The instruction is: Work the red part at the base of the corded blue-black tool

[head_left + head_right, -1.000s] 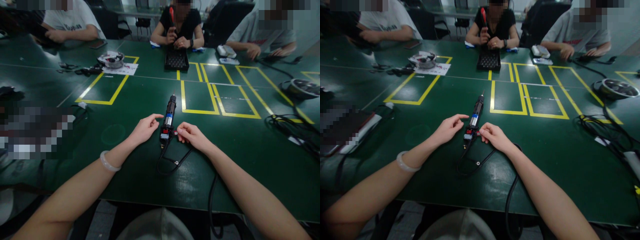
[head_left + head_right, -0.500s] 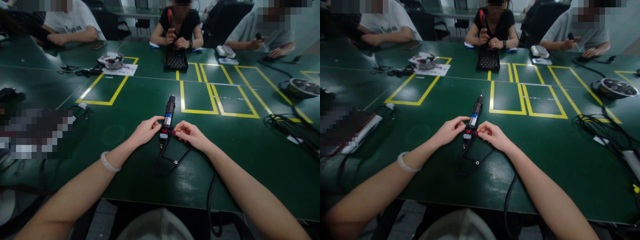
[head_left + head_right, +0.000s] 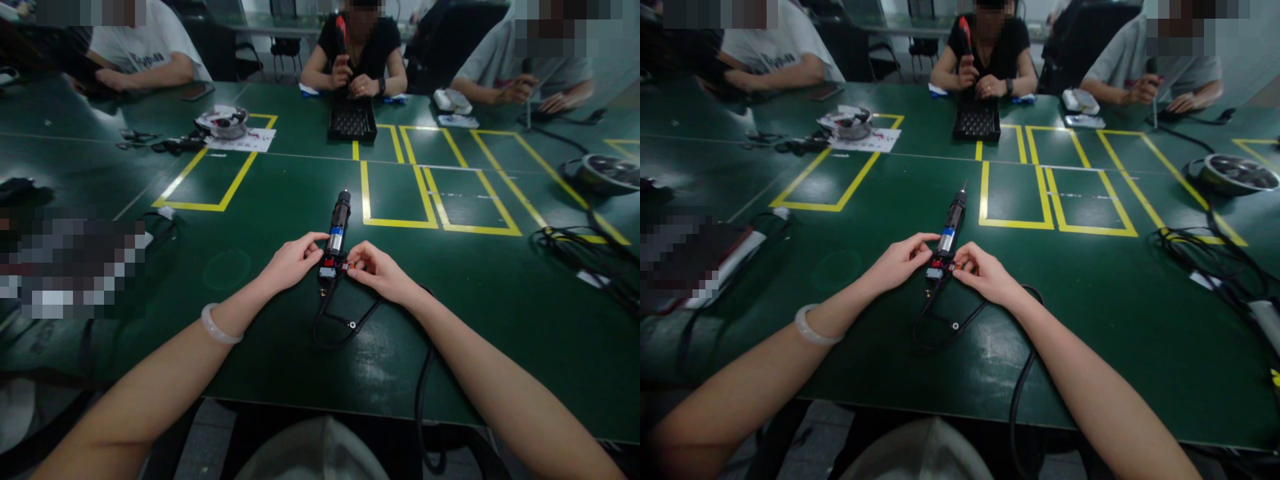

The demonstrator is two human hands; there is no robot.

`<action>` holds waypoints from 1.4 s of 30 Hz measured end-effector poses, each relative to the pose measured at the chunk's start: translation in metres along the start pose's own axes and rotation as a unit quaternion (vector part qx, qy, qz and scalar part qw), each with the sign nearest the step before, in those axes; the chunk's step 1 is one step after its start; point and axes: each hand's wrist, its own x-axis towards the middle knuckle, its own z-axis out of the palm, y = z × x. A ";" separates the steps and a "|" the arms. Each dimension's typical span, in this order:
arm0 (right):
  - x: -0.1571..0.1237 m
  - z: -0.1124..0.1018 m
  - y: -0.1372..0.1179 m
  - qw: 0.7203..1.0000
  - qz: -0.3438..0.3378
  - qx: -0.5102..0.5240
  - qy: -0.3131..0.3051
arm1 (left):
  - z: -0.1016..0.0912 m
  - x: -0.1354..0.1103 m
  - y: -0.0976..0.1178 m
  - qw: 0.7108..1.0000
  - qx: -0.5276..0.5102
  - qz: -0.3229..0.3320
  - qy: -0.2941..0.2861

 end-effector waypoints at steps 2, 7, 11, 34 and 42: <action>0.000 0.000 0.002 1.000 0.004 -0.007 0.005 | 0.000 0.000 0.001 1.000 0.002 -0.002 0.000; 0.001 0.000 0.001 1.000 0.006 -0.023 0.011 | 0.000 0.000 0.002 1.000 0.007 -0.008 -0.004; 0.000 0.000 -0.001 1.000 0.006 -0.022 0.014 | 0.000 0.000 0.001 1.000 0.008 -0.002 -0.006; 0.000 0.001 -0.002 0.994 -0.010 -0.090 0.057 | 0.004 -0.001 0.005 0.997 0.073 0.022 0.010; 0.000 0.005 0.001 0.998 0.026 -0.043 0.034 | 0.009 -0.001 0.006 0.998 0.061 0.007 0.015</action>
